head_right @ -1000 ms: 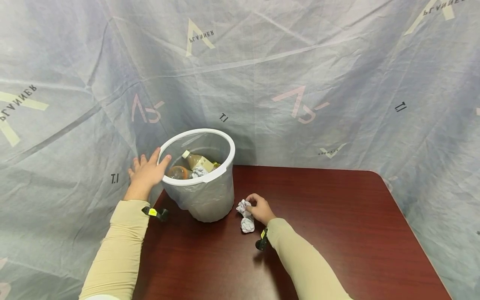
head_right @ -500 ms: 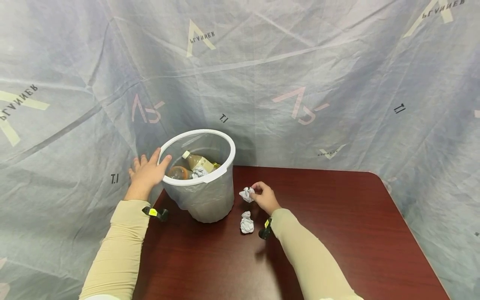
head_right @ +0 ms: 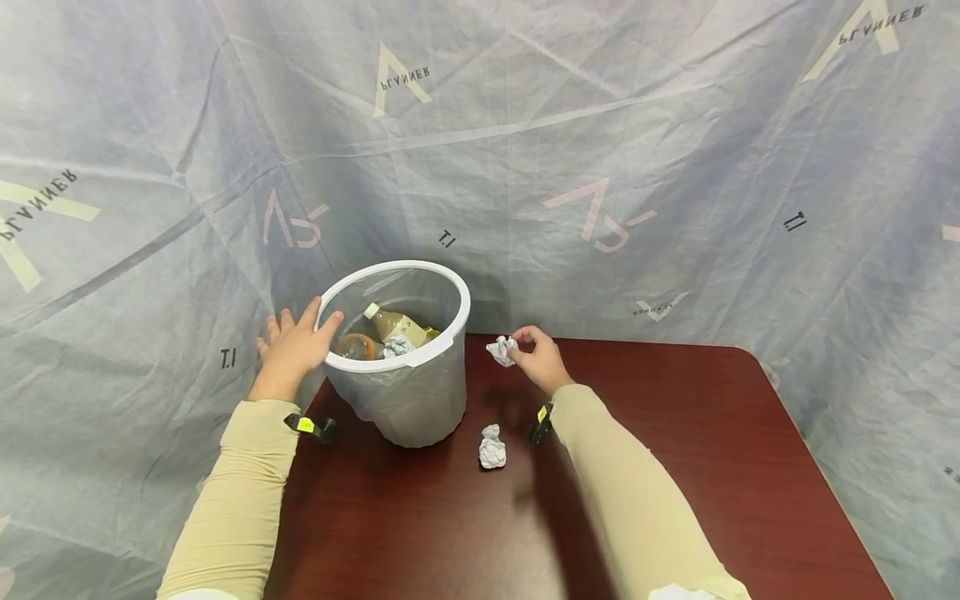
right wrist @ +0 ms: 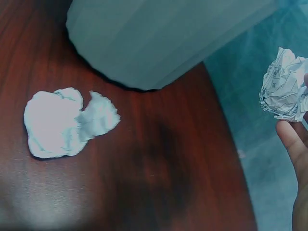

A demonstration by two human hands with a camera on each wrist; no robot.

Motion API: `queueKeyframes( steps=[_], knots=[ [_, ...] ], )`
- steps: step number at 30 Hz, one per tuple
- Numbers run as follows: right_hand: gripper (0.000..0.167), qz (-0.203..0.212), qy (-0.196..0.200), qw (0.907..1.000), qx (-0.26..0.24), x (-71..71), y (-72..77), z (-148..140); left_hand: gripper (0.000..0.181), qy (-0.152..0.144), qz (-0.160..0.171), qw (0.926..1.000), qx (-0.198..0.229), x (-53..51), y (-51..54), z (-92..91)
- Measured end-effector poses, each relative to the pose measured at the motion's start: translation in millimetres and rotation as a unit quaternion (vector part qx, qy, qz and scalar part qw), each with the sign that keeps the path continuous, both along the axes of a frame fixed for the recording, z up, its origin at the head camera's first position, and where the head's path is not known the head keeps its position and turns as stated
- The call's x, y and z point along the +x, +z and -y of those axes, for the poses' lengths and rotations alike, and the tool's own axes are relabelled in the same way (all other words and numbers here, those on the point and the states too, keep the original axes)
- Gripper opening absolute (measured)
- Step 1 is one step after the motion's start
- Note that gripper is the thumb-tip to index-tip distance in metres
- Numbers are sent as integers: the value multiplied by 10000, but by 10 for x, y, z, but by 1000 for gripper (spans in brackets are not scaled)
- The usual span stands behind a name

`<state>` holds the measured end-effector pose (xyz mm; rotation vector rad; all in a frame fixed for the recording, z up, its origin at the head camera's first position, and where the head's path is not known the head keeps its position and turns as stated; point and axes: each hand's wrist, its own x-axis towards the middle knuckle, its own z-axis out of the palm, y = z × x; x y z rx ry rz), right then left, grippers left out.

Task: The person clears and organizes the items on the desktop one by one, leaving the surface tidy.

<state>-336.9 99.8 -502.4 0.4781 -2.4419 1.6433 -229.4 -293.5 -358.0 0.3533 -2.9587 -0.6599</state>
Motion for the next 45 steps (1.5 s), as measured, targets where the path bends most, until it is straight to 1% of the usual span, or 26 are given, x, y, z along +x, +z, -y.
queueKeyframes(
  steps=[4,11,13,19,22,26,28,31,35,40,45],
  knots=[
    [23,-14,38,10000,2,-35,176,-2,89,16,-10,10000,-35,9,10,-13],
    [24,54,97,9997,-216,-109,465,-44,90,13,53,9999,-137,-3,-1,-32],
    [24,28,85,9998,-180,-127,549,-60,89,3,72,9999,-140,-5,-7,-39],
    [24,-149,53,9997,-174,-160,842,-65,86,11,32,9998,-171,3,-6,-45],
    [25,-215,44,9997,-132,-170,992,-51,88,0,62,9998,-207,12,-1,-46],
    [25,-298,27,9995,-127,-192,1170,-20,89,2,82,9997,-231,17,5,-48],
    [25,-371,-15,9992,-114,-210,1244,0,89,12,33,9997,-221,9,4,-48],
    [24,-403,-22,9991,-133,-227,1335,37,90,33,31,9997,-250,-14,-1,-52],
    [25,-390,70,9988,-285,-219,1428,128,91,42,93,9996,-280,-30,-4,-55],
    [26,-428,265,9977,-443,-168,1514,327,87,71,131,9995,-282,-5,24,-38],
    [27,-478,458,9970,-393,-94,1562,525,88,61,164,9994,-309,18,52,-47]
  ],
)
